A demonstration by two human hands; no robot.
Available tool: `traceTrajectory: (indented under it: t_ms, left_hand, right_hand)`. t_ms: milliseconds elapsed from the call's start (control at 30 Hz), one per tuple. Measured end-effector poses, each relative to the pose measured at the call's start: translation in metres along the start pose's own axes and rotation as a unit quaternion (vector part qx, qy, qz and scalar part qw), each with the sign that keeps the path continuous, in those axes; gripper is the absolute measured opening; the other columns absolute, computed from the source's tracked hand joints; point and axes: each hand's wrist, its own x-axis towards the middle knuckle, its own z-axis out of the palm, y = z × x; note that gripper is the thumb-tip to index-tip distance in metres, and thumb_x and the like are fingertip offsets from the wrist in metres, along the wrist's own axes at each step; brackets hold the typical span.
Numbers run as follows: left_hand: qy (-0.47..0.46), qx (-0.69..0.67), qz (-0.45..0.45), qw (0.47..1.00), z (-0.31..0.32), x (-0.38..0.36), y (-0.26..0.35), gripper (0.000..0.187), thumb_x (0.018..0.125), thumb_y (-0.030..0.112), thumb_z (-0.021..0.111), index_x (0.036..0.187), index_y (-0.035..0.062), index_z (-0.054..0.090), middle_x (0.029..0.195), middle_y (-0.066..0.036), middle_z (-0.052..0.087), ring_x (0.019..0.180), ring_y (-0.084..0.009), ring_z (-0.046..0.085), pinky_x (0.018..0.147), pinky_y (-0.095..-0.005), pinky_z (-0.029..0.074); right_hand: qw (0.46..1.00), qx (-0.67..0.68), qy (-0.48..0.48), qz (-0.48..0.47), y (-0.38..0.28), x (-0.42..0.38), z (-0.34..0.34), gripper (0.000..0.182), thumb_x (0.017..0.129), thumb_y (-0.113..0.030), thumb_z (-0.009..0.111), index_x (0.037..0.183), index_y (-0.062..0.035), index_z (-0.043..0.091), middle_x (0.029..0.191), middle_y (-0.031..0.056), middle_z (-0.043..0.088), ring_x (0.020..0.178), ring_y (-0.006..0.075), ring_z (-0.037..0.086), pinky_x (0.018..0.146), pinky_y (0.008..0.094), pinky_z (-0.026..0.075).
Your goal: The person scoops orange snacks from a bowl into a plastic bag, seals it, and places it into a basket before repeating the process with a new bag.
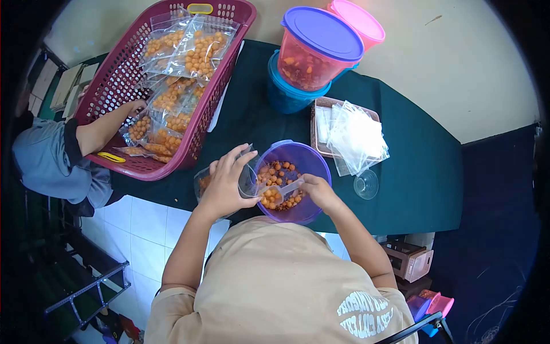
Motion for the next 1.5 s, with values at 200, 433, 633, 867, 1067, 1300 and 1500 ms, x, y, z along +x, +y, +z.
traceTrajectory:
  t_ms: [200, 433, 633, 867, 1067, 1300, 1500]
  left_hand:
    - [-0.003, -0.006, -0.008, 1.0, 0.001, 0.001, -0.001, 0.098, 0.054, 0.029, 0.085, 0.138, 0.0165, 0.036, 0.144, -0.01, 0.035, 0.133, -0.0285, 0.035, 0.105, -0.0447, 0.026]
    - [0.006, -0.011, 0.003, 1.0, 0.002, 0.0, -0.002, 0.098, 0.055, 0.03, 0.085, 0.138, 0.0165, 0.036, 0.144, -0.01, 0.035, 0.132, -0.0282, 0.036, 0.106, -0.0449, 0.026]
    - [0.003, -0.006, -0.004, 1.0, -0.001, 0.001, -0.001, 0.097, 0.055, 0.03, 0.085, 0.138, 0.0175, 0.036, 0.145, -0.009, 0.035, 0.133, -0.0282, 0.036, 0.106, -0.0454, 0.026]
    - [0.024, -0.006, -0.021, 0.999, -0.011, 0.002, -0.003, 0.099, 0.054, 0.029, 0.085, 0.138, 0.0183, 0.035, 0.145, -0.007, 0.035, 0.132, -0.0282, 0.036, 0.106, -0.0451, 0.027]
    - [0.034, -0.004, -0.022, 0.999, -0.011, 0.002, -0.004, 0.099, 0.052, 0.029, 0.085, 0.138, 0.0185, 0.035, 0.145, -0.006, 0.035, 0.131, -0.0284, 0.037, 0.105, -0.0449, 0.027]
    - [0.029, 0.005, -0.028, 0.999, -0.011, 0.002, -0.004, 0.099, 0.053, 0.029, 0.085, 0.138, 0.0182, 0.035, 0.145, -0.006, 0.035, 0.13, -0.0282, 0.037, 0.105, -0.0439, 0.028]
    - [0.029, 0.049, 0.014, 0.998, -0.009, 0.001, 0.0, 0.095, 0.056, 0.029, 0.084, 0.137, 0.0198, 0.036, 0.144, -0.009, 0.035, 0.13, -0.0284, 0.038, 0.103, -0.0461, 0.026]
  right_hand:
    - [0.972, 0.22, 0.001, 0.082, -0.003, -0.002, -0.017, 0.017, 0.095, -0.015, 0.042, 0.092, -0.0059, 0.056, 0.08, 0.0066, 0.064, 0.066, 0.0102, 0.053, 0.058, 0.0251, 0.044]
    - [0.953, 0.288, 0.002, 0.089, 0.002, -0.001, -0.011, 0.018, 0.098, -0.016, 0.037, 0.097, -0.0056, 0.052, 0.086, 0.0097, 0.062, 0.068, 0.014, 0.054, 0.058, 0.0271, 0.045]
    - [0.946, 0.31, -0.005, 0.092, -0.002, 0.0, -0.013, 0.019, 0.099, -0.016, 0.035, 0.098, -0.0047, 0.05, 0.089, 0.0101, 0.06, 0.069, 0.0159, 0.054, 0.057, 0.0285, 0.045]
    - [0.925, 0.363, -0.005, 0.109, 0.0, 0.0, -0.016, 0.017, 0.1, -0.016, 0.034, 0.098, -0.0064, 0.048, 0.087, 0.0077, 0.057, 0.07, 0.0165, 0.055, 0.054, 0.0288, 0.046]
    - [0.92, 0.378, 0.003, 0.099, 0.002, -0.001, -0.02, 0.018, 0.101, -0.019, 0.033, 0.099, -0.007, 0.046, 0.087, 0.0079, 0.056, 0.067, 0.0168, 0.056, 0.05, 0.0278, 0.047]
    - [0.915, 0.397, 0.037, 0.063, -0.008, -0.017, -0.026, 0.017, 0.101, -0.021, 0.036, 0.1, -0.0065, 0.046, 0.087, 0.0076, 0.055, 0.066, 0.0181, 0.056, 0.051, 0.0302, 0.051]
    - [0.909, 0.412, 0.061, 0.019, -0.022, -0.034, -0.044, 0.018, 0.099, -0.023, 0.042, 0.099, -0.0062, 0.046, 0.087, 0.0081, 0.053, 0.067, 0.0192, 0.056, 0.052, 0.0327, 0.051]
